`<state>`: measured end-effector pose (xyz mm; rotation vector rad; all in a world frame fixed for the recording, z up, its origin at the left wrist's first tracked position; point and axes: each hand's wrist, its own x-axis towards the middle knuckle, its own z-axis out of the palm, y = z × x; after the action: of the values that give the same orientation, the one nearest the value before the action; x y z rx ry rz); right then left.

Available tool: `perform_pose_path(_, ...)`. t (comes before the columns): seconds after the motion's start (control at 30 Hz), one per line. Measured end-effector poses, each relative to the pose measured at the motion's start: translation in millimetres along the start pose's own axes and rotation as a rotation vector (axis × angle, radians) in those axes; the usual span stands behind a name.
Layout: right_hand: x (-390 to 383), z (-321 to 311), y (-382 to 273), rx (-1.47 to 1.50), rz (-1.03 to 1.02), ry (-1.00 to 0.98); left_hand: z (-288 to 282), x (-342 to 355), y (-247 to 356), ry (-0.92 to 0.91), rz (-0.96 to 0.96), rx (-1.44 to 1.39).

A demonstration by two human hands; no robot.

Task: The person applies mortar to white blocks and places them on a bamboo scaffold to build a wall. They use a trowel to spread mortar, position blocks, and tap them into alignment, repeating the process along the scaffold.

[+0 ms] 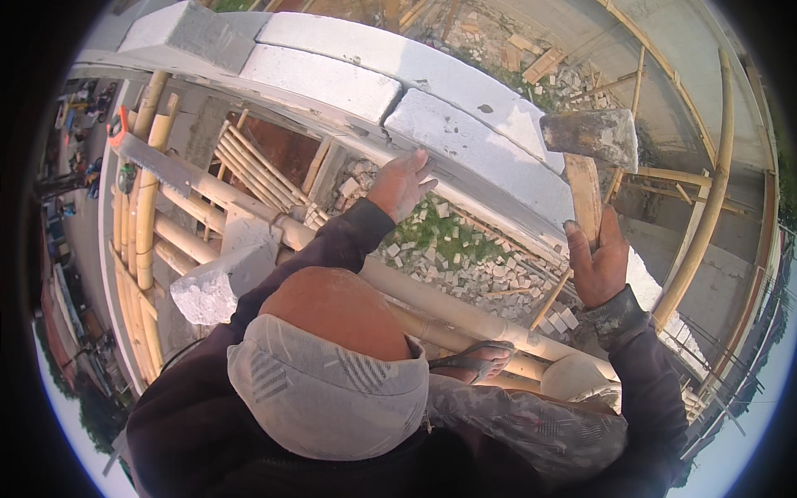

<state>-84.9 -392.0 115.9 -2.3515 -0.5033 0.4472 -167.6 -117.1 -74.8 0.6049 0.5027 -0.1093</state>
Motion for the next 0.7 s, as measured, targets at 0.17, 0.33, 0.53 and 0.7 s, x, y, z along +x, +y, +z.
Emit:
perform_pose_path(0.17,-43,-18,49,0.227,0.078,0.525,7,-2,-1,-0.054,-0.014,0.211)
perform_pose_path(0.33,-114,40,90,0.654,0.392,0.986,26,15,10,0.101,-0.170,0.109)
perform_pose_path(0.53,-158,94,139,1.335,1.128,1.070,37,28,6,0.158,-0.162,0.057)
perform_pose_path(0.7,-144,137,190,1.670,1.047,0.867,38,30,9,0.182,-0.182,0.023)
